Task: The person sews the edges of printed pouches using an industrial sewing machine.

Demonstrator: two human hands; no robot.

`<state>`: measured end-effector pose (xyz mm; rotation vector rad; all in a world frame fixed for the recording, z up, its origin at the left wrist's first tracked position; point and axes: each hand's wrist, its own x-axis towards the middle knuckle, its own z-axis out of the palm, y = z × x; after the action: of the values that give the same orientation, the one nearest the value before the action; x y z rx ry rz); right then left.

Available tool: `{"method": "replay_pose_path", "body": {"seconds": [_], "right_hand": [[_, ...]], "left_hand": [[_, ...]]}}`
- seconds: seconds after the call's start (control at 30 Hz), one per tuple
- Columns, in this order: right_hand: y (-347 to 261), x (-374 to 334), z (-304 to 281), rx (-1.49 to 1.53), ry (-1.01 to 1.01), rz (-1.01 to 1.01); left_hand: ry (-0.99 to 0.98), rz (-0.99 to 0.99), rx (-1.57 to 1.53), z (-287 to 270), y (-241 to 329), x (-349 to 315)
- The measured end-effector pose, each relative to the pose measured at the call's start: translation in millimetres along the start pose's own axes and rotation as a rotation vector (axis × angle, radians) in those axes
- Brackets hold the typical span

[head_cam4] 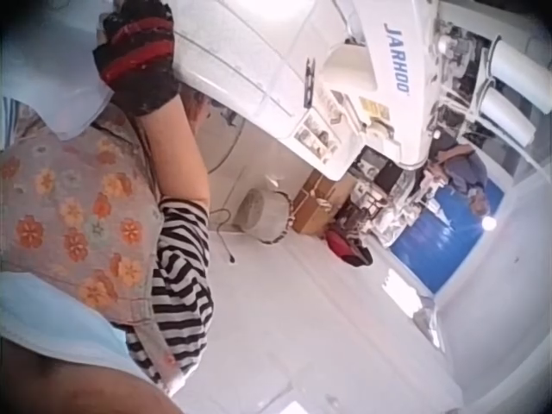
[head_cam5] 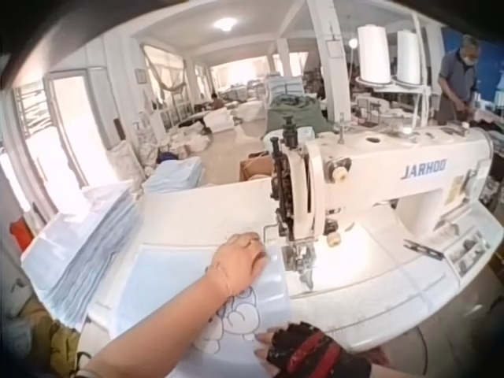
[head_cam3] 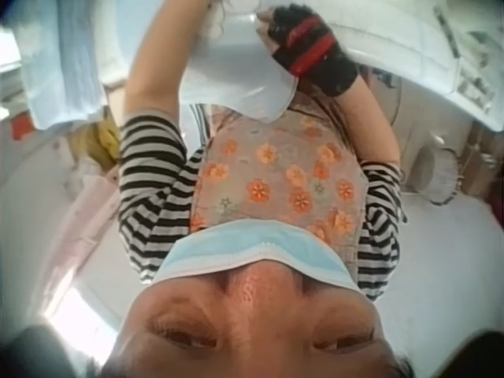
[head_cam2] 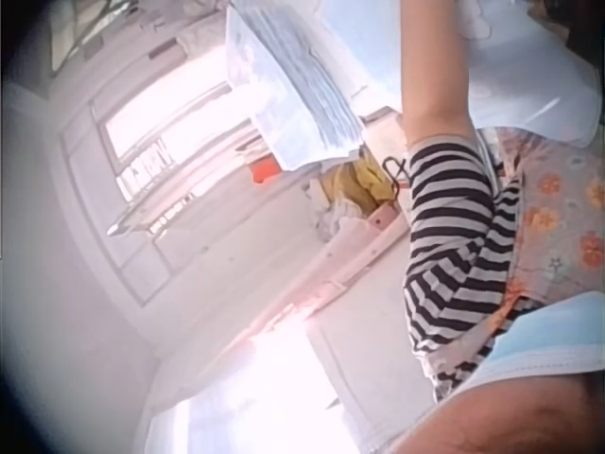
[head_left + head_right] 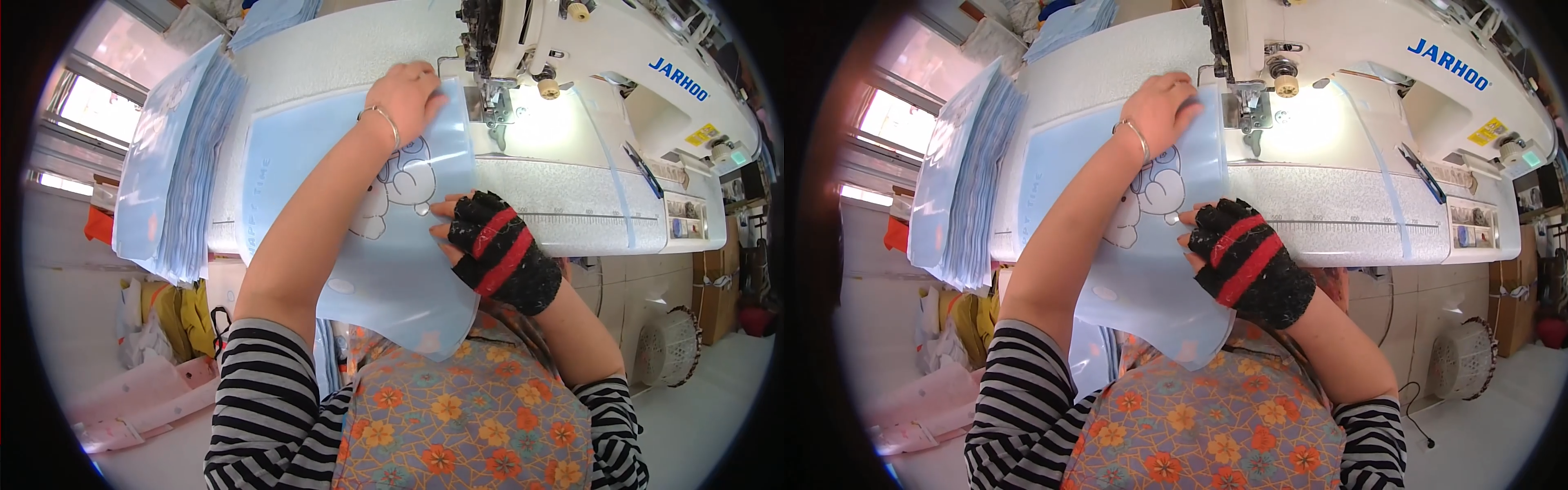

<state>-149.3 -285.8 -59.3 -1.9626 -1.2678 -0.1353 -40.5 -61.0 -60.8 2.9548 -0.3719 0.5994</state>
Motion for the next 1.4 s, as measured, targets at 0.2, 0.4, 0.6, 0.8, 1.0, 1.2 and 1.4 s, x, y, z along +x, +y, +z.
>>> {"method": "replay_pose_path", "body": {"seconds": [0.2,0.4,0.6,0.8,1.0,1.2,1.4], "right_hand": [[1.1,-12.7,-20.3,0.093,-0.040,0.018],[54.3,-2.2,-48.4,-0.205,0.034,0.251],[114.2,23.1,-43.8,-0.531,0.052,-0.009],[111.3,14.9,-42.6,-0.529,0.128,-0.014],[17.3,-63.5,-34.6,-0.224,0.017,-0.067],[21.3,-120.1,27.8,0.837,0.070,0.649],[43.1,-130.5,50.1,0.982,0.017,0.866]], "left_hand": [[-0.075,0.127,-0.086,-0.1,21.7,-33.5],[-0.139,0.130,-0.080,-11.0,76.4,-58.7],[-0.145,0.120,-0.125,-5.2,73.7,-33.9],[-0.155,0.147,-0.087,1.6,65.9,-25.4],[-0.213,0.075,-0.123,-0.7,63.7,-30.2],[-0.086,0.122,-0.209,3.1,62.0,-29.4],[-0.078,-0.220,-0.056,-35.3,-63.6,-81.6]]}}
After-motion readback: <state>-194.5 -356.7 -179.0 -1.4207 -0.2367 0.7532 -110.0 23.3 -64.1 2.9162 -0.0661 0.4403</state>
